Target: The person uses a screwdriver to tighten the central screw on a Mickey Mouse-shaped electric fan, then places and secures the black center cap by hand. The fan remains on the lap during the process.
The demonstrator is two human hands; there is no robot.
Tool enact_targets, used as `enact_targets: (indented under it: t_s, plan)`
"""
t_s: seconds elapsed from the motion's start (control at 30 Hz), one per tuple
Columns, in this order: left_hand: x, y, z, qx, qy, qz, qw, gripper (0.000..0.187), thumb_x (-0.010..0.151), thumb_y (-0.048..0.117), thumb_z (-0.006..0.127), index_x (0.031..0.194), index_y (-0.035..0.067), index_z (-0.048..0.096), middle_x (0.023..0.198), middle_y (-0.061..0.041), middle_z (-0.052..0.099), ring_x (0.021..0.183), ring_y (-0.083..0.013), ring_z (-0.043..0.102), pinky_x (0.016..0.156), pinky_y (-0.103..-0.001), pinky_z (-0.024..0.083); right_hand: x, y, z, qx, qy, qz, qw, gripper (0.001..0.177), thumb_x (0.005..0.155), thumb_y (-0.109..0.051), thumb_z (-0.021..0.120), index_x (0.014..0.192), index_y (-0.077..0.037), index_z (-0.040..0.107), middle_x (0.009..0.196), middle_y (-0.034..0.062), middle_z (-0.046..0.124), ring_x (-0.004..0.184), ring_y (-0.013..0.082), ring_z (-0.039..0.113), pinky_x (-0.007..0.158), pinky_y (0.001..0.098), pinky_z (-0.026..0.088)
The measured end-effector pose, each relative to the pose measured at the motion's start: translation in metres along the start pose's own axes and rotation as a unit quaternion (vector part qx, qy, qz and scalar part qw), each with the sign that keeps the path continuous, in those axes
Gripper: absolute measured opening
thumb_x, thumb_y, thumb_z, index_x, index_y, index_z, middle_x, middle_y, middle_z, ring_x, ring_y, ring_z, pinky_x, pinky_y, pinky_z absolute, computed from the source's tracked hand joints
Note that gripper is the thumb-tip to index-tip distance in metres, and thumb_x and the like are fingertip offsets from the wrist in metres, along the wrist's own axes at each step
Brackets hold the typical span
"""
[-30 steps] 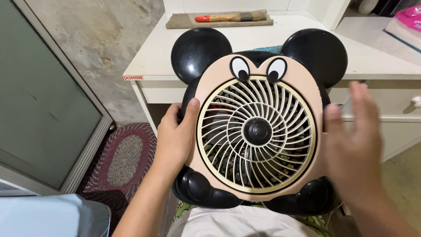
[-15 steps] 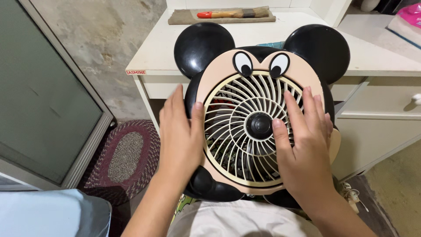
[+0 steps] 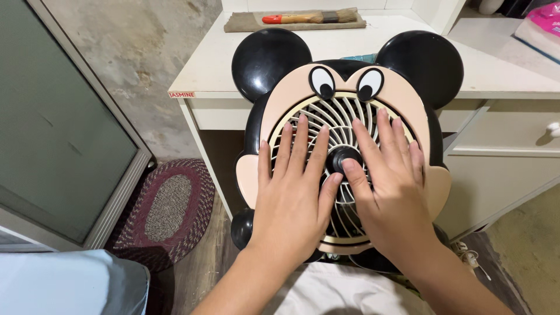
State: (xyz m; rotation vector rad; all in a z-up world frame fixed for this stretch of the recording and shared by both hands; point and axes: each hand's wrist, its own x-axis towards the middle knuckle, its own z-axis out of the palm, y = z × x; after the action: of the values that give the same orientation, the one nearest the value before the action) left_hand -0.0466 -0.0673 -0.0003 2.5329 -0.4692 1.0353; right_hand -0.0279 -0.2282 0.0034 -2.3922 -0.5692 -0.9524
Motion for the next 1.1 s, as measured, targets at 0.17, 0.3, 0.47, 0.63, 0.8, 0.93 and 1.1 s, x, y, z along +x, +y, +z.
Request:
enact_targets:
  t_s: [0.17, 0.3, 0.47, 0.63, 0.8, 0.93, 1.1]
  plan:
    - [-0.001, -0.009, 0.002, 0.008, 0.028, -0.024, 0.999, 0.066, 0.104, 0.043, 0.048, 0.156, 0.004, 0.037, 0.164, -0.029, 0.026, 0.154, -0.0436, 0.022, 0.122, -0.06, 0.015, 0.004, 0.013, -0.004, -0.029, -0.014, 0.034, 0.999, 0.054, 0.106, -0.037, 0.049, 0.152, -0.01, 0.05, 0.165, 0.024, 0.03, 0.155, 0.04, 0.022, 0.122, 0.0558, 0.011]
    - [0.002, -0.03, -0.005, 0.028, 0.036, -0.111, 0.993, 0.069, 0.105, 0.042, 0.049, 0.159, 0.002, 0.033, 0.164, -0.029, 0.025, 0.152, -0.0438, 0.022, 0.118, -0.059, 0.017, 0.006, 0.03, -0.024, -0.098, 0.01, 0.038, 0.994, 0.051, 0.109, -0.032, 0.048, 0.154, -0.009, 0.052, 0.164, 0.0303, 0.035, 0.153, 0.0411, 0.028, 0.121, 0.0544, 0.017]
    - [-0.001, -0.049, -0.015, -0.183, 0.058, -0.244, 0.95, 0.067, 0.102, 0.037, 0.056, 0.148, -0.007, 0.037, 0.149, -0.031, 0.045, 0.137, -0.0421, 0.046, 0.11, -0.045, 0.038, -0.004, 0.039, -0.037, 0.172, -0.031, 0.368, 0.913, 0.062, 0.105, -0.038, 0.048, 0.161, -0.017, 0.031, 0.128, 0.0192, 0.067, 0.102, 0.0278, 0.07, 0.086, 0.039, 0.056]
    - [0.002, -0.053, -0.015, -0.321, 0.045, -0.328, 0.887, 0.056, 0.092, 0.037, 0.063, 0.133, -0.001, 0.058, 0.114, -0.018, 0.075, 0.104, -0.0248, 0.073, 0.091, -0.034, 0.054, -0.004, 0.051, -0.041, 0.321, -0.001, 0.393, 0.862, 0.049, 0.099, -0.038, 0.061, 0.128, 0.001, 0.066, 0.107, 0.0115, 0.072, 0.089, 0.0134, 0.067, 0.078, 0.0261, 0.054]
    - [0.005, -0.05, -0.017, -0.324, 0.058, -0.294, 0.897, 0.055, 0.094, 0.033, 0.065, 0.135, -0.003, 0.058, 0.114, -0.016, 0.074, 0.101, -0.0207, 0.071, 0.089, -0.032, 0.053, -0.011, 0.054, -0.045, 0.314, 0.034, 0.397, 0.862, 0.045, 0.099, -0.035, 0.062, 0.126, 0.0, 0.068, 0.101, 0.0078, 0.073, 0.085, 0.012, 0.065, 0.075, 0.0265, 0.053]
    - [0.014, -0.038, -0.021, -0.344, 0.052, -0.278, 0.895, 0.058, 0.094, 0.032, 0.066, 0.139, -0.003, 0.054, 0.114, -0.016, 0.074, 0.1, -0.02, 0.072, 0.089, -0.031, 0.054, -0.019, 0.053, -0.065, 0.316, 0.087, 0.364, 0.872, 0.042, 0.101, -0.029, 0.061, 0.13, 0.0, 0.067, 0.105, 0.0066, 0.073, 0.088, 0.011, 0.065, 0.076, 0.0245, 0.052]
    - [0.043, -0.015, -0.013, -0.415, 0.034, -0.202, 0.887, 0.056, 0.094, 0.033, 0.064, 0.137, -0.003, 0.057, 0.117, -0.016, 0.075, 0.105, -0.0207, 0.072, 0.092, -0.032, 0.054, -0.034, 0.054, -0.104, 0.321, 0.175, 0.356, 0.86, 0.044, 0.102, -0.029, 0.062, 0.133, 0.002, 0.062, 0.111, 0.007, 0.072, 0.093, 0.0115, 0.065, 0.08, 0.0235, 0.053]
